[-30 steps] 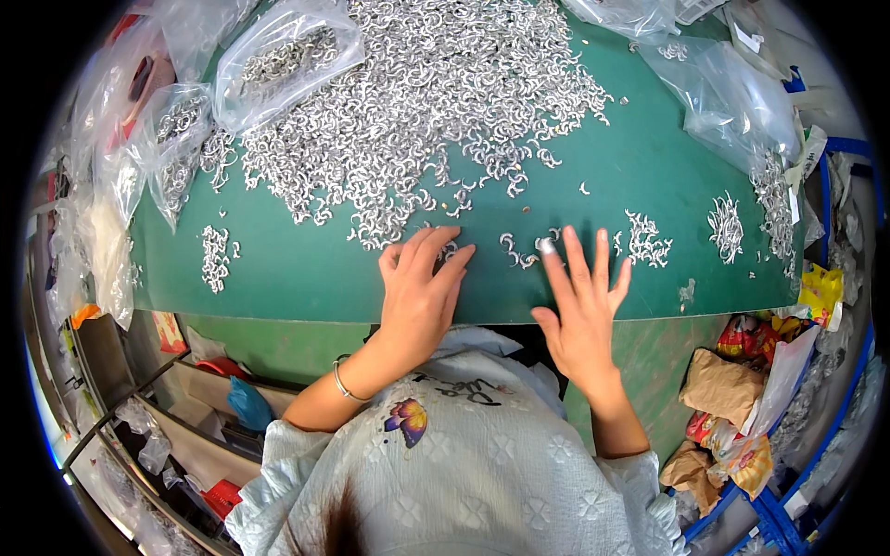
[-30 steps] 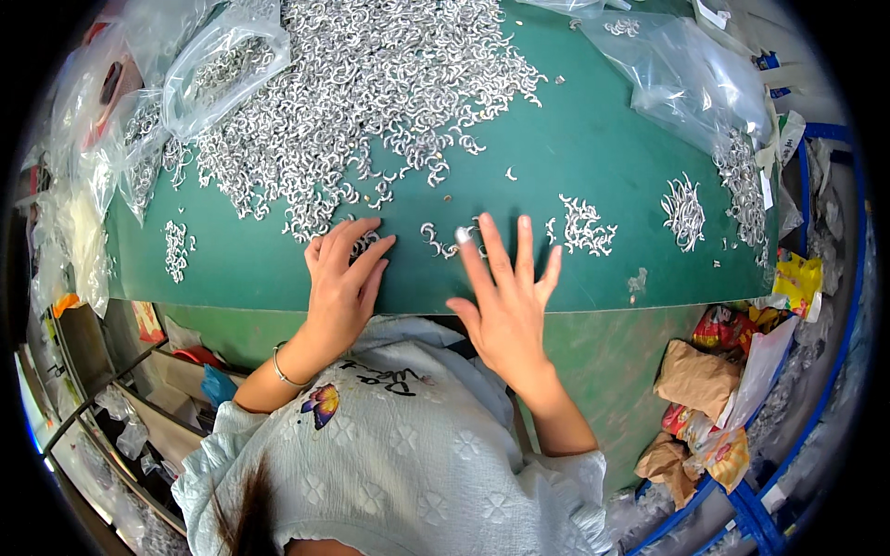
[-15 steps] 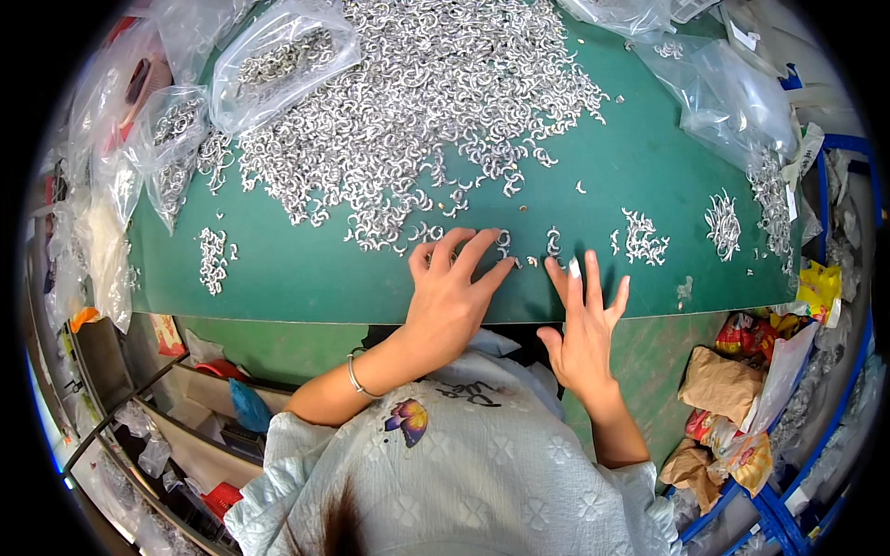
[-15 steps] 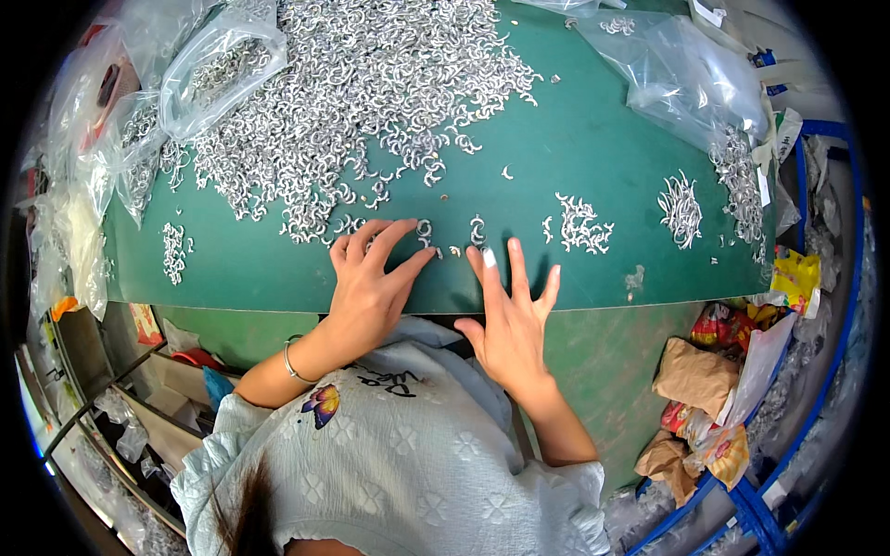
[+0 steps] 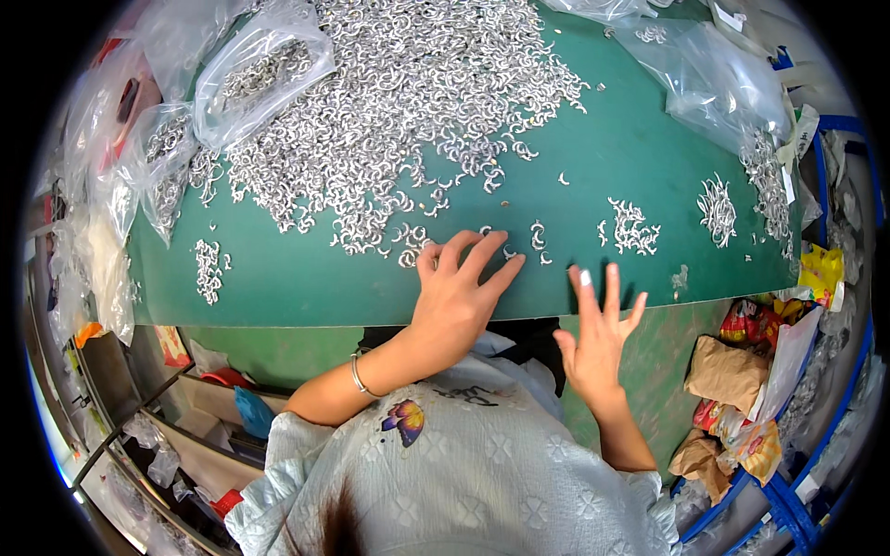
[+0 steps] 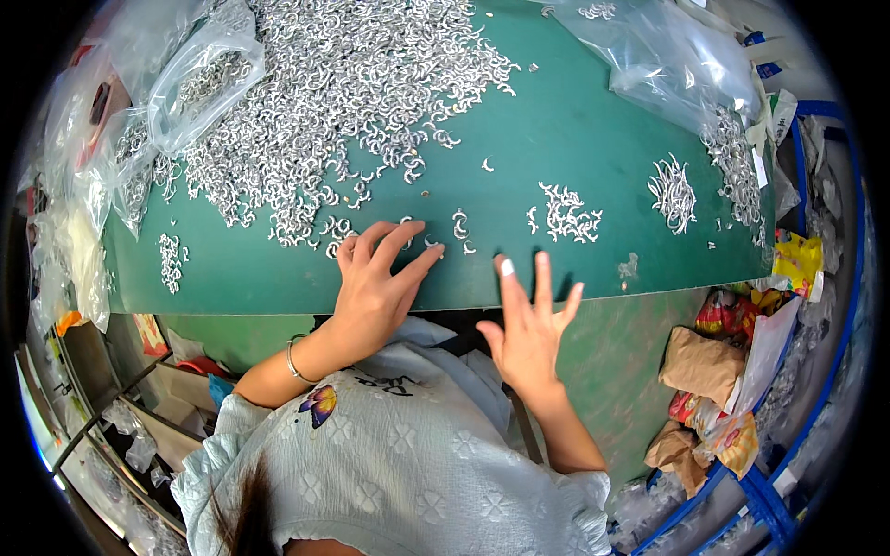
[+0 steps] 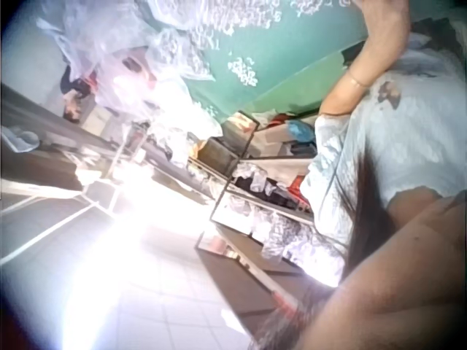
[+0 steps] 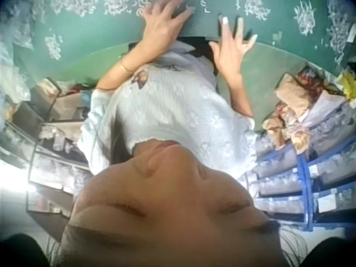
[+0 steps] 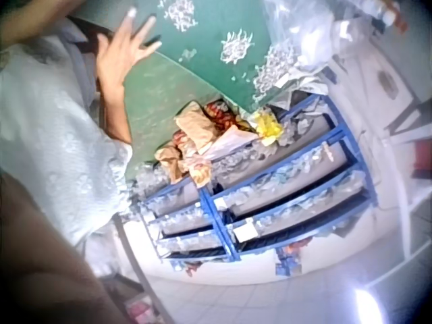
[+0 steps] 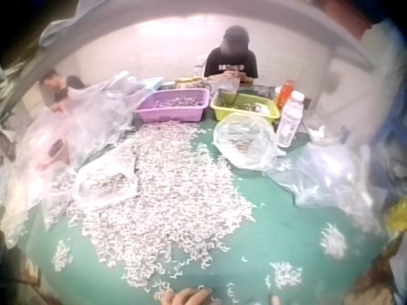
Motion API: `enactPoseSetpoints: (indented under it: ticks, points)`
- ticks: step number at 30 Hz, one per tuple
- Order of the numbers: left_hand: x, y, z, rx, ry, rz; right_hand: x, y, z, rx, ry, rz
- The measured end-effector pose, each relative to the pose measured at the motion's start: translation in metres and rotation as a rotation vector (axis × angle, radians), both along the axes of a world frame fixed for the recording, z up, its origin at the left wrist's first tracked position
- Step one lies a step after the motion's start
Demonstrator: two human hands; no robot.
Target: The person sorts small crescent-shaped metal parts by hand on a green workbench, separating them from a large pile and grouping them on the surface.
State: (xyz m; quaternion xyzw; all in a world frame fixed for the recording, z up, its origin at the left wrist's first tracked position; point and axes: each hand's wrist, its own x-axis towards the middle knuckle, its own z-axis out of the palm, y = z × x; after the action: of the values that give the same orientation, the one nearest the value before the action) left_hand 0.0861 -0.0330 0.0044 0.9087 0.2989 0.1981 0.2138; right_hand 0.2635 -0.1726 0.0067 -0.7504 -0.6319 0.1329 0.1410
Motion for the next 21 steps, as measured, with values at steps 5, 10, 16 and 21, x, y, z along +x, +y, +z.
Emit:
enactPoseSetpoints:
  ticks: [5,10,16,21]
  points:
    - [0.005,0.002,0.003,-0.064,-0.083,0.098,0.016,0.012,-0.002,0.042,-0.106,-0.098]
    - [0.005,0.010,-0.007,-0.094,-0.119,0.100,-0.003,0.046,0.006,0.060,0.027,0.020]
    - [-0.002,0.009,-0.001,-0.166,-0.187,0.046,-0.020,0.051,0.006,0.036,0.160,0.135]
    - [-0.043,0.012,0.001,0.007,0.029,0.326,-0.016,0.058,0.003,0.159,0.213,0.115]
